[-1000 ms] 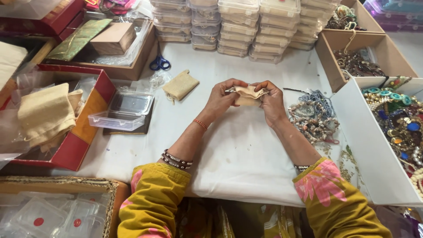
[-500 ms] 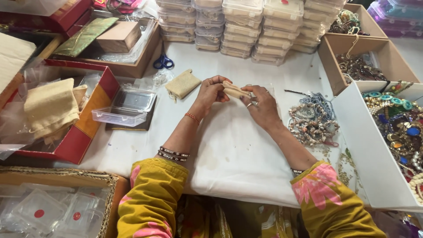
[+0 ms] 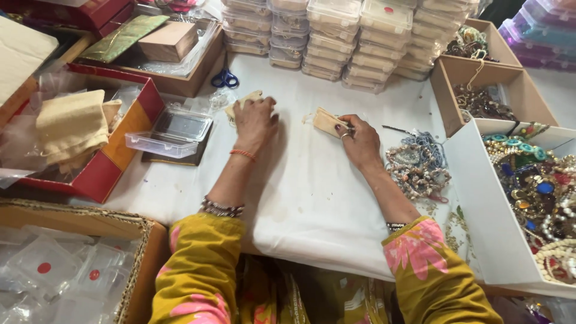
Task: The person places a small jewelry item into a beige drawstring pouch and ties it closed. They then sort through a box of necklaces and bracelets, picking up various items. Finally, they place the pouch into a clear plastic container and stack it with others.
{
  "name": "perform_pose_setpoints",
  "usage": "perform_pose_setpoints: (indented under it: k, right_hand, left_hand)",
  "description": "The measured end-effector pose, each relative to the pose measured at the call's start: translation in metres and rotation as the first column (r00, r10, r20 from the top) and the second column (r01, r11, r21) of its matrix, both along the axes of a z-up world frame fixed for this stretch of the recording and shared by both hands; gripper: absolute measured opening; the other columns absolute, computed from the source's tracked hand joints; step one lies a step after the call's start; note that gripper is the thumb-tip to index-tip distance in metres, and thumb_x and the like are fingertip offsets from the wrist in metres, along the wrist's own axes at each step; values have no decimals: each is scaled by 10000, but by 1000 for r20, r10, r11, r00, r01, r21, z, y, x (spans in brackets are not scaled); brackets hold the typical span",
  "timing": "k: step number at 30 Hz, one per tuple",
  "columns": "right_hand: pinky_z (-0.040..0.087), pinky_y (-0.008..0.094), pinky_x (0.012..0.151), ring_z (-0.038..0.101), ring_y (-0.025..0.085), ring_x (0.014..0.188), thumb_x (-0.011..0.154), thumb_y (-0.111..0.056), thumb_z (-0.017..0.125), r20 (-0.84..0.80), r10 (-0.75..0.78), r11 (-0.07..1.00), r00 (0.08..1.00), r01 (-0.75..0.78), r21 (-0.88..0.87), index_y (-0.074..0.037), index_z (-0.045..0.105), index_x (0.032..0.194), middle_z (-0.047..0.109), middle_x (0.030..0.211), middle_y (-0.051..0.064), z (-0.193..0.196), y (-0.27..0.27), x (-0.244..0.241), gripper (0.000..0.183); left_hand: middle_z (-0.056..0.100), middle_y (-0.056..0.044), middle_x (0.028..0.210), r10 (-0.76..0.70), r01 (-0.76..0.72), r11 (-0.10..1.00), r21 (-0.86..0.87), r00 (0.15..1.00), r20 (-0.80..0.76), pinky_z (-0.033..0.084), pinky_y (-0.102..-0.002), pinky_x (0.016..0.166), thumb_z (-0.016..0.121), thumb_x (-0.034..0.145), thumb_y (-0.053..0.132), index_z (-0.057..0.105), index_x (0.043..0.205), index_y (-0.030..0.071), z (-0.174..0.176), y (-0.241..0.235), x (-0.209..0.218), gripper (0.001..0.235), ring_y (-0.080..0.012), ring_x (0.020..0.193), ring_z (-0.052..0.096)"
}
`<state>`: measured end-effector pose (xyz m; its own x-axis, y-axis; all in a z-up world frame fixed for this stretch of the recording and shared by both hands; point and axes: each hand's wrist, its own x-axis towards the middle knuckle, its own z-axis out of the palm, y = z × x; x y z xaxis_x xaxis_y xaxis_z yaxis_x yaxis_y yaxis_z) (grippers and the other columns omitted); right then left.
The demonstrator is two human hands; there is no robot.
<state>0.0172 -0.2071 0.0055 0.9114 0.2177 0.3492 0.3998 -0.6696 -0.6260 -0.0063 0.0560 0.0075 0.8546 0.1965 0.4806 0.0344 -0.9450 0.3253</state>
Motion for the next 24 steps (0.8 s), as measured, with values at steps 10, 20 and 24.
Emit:
perform_pose_setpoints:
  k: [10,20,24]
  right_hand:
    - [556,360,788,720,210,876,961,-286,692,-16,-2,1000,1000,2,11,-131,717,1179,759,997,88,-1,-1,-1,269]
    - [567,337,800,736,195,896,955,-286,706,-16,-22,997,1000,23,71,-142,720,1190,775,1009,84,-8,-5,7,276]
    - [571,335,798,743,194,900,951,-286,707,-6,-26,996,1000,26,90,-141,726,1183,779,1013,79,-6,-3,6,274]
  left_hand:
    - [715,-43,1212,350,-328,928,174,930,-114,135,-695,1177,837,812,467,680,1270,218,56,64,-143,545,-255,1199,629]
    - [779,-8,813,410,-402,908,115,910,-59,487,-364,815,754,903,92,806,1078,280,51,77,-147,262,-169,758,735]
    - [777,-14,894,237,-258,962,84,950,203,523,-328,663,709,926,30,794,1088,236,78,19,-124,275,-149,757,726]
